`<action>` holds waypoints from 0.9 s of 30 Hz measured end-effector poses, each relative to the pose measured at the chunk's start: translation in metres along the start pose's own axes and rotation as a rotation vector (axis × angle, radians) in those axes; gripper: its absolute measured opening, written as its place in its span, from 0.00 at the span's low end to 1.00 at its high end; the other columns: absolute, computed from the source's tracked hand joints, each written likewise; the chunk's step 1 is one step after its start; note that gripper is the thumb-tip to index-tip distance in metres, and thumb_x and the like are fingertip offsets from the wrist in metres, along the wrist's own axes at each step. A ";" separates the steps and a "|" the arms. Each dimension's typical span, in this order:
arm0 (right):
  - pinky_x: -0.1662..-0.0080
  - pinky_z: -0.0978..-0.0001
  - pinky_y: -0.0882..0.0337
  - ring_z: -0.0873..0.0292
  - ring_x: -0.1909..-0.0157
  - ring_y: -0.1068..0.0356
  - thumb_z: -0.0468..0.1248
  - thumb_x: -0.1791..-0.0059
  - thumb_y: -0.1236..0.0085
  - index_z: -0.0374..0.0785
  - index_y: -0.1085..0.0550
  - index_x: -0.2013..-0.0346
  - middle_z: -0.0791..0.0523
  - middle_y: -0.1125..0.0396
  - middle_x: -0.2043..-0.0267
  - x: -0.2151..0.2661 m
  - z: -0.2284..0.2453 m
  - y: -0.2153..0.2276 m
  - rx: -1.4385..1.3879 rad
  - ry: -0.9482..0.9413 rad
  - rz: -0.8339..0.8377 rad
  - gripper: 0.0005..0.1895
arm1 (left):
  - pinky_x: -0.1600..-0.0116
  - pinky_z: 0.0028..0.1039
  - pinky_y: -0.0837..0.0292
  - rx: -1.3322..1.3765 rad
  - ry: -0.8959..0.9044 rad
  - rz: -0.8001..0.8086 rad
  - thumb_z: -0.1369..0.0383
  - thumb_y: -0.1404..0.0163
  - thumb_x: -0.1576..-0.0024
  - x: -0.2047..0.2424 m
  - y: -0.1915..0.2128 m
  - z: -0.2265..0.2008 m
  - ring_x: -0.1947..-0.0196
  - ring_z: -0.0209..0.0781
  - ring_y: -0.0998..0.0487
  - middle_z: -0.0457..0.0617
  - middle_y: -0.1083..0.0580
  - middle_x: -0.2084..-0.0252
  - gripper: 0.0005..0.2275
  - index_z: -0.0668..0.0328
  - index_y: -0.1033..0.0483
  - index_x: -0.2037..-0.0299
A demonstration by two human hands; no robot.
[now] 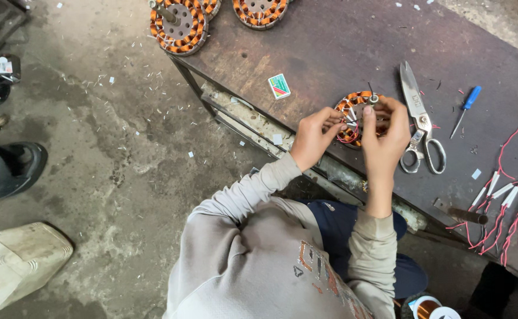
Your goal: The person sits at a workbench and assembles electrical components by inserting insulated wires into slots on a circular copper-wound stator. They use shears to trim wire ends and a screwdriver to adjust connections. Several similar stators are visible on the table.
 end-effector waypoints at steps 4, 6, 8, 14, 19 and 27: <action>0.55 0.66 0.28 0.52 0.55 0.27 0.33 0.41 0.40 0.28 0.29 0.45 0.49 0.29 0.54 -0.010 0.018 -0.001 0.039 0.249 0.007 0.13 | 0.61 0.27 0.23 -0.006 0.036 0.011 0.74 0.41 0.43 0.000 0.004 0.001 0.67 0.40 0.17 0.54 0.20 0.63 0.07 0.67 0.22 0.58; 0.55 0.64 0.29 0.52 0.58 0.27 0.31 0.39 0.42 0.29 0.25 0.50 0.48 0.29 0.56 -0.012 0.022 -0.001 0.190 0.305 0.012 0.07 | 0.61 0.27 0.24 -0.031 0.047 0.014 0.74 0.40 0.43 0.000 0.004 0.002 0.68 0.40 0.18 0.54 0.21 0.64 0.06 0.68 0.21 0.59; 0.54 0.62 0.29 0.51 0.58 0.27 0.31 0.39 0.42 0.29 0.25 0.52 0.48 0.28 0.57 -0.014 0.027 -0.001 0.235 0.337 -0.005 0.05 | 0.63 0.28 0.26 -0.061 0.070 0.009 0.73 0.39 0.45 -0.003 0.006 0.005 0.70 0.41 0.20 0.55 0.21 0.65 0.07 0.68 0.20 0.60; 0.54 0.62 0.29 0.52 0.57 0.26 0.31 0.38 0.43 0.29 0.24 0.53 0.48 0.26 0.57 -0.002 0.031 0.007 0.205 0.356 -0.078 0.05 | 0.57 0.27 0.22 0.190 0.088 0.070 0.72 0.41 0.42 -0.002 -0.002 0.013 0.63 0.38 0.17 0.53 0.20 0.63 0.07 0.66 0.22 0.57; 0.59 0.68 0.30 0.60 0.62 0.26 0.31 0.36 0.46 0.28 0.25 0.54 0.50 0.24 0.60 0.003 0.028 0.019 0.080 0.252 -0.158 0.07 | 0.59 0.32 0.24 -0.070 -0.001 0.094 0.72 0.42 0.43 -0.003 -0.007 0.001 0.66 0.48 0.18 0.55 0.22 0.62 0.06 0.65 0.21 0.59; 0.59 0.73 0.22 0.61 0.58 0.23 0.31 0.33 0.49 0.24 0.29 0.51 0.50 0.28 0.56 0.015 0.029 0.033 -0.183 0.207 -0.229 0.09 | 0.54 0.43 0.27 -0.391 -0.197 0.092 0.73 0.45 0.47 -0.011 -0.034 -0.025 0.60 0.58 0.22 0.56 0.26 0.64 0.06 0.62 0.24 0.61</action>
Point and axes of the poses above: each hand's wrist, its own x-axis away from the middle knuckle, its own y-axis out of the back of the hand, z = x × y, the point moved 6 cm from there along -x, towards the middle knuckle
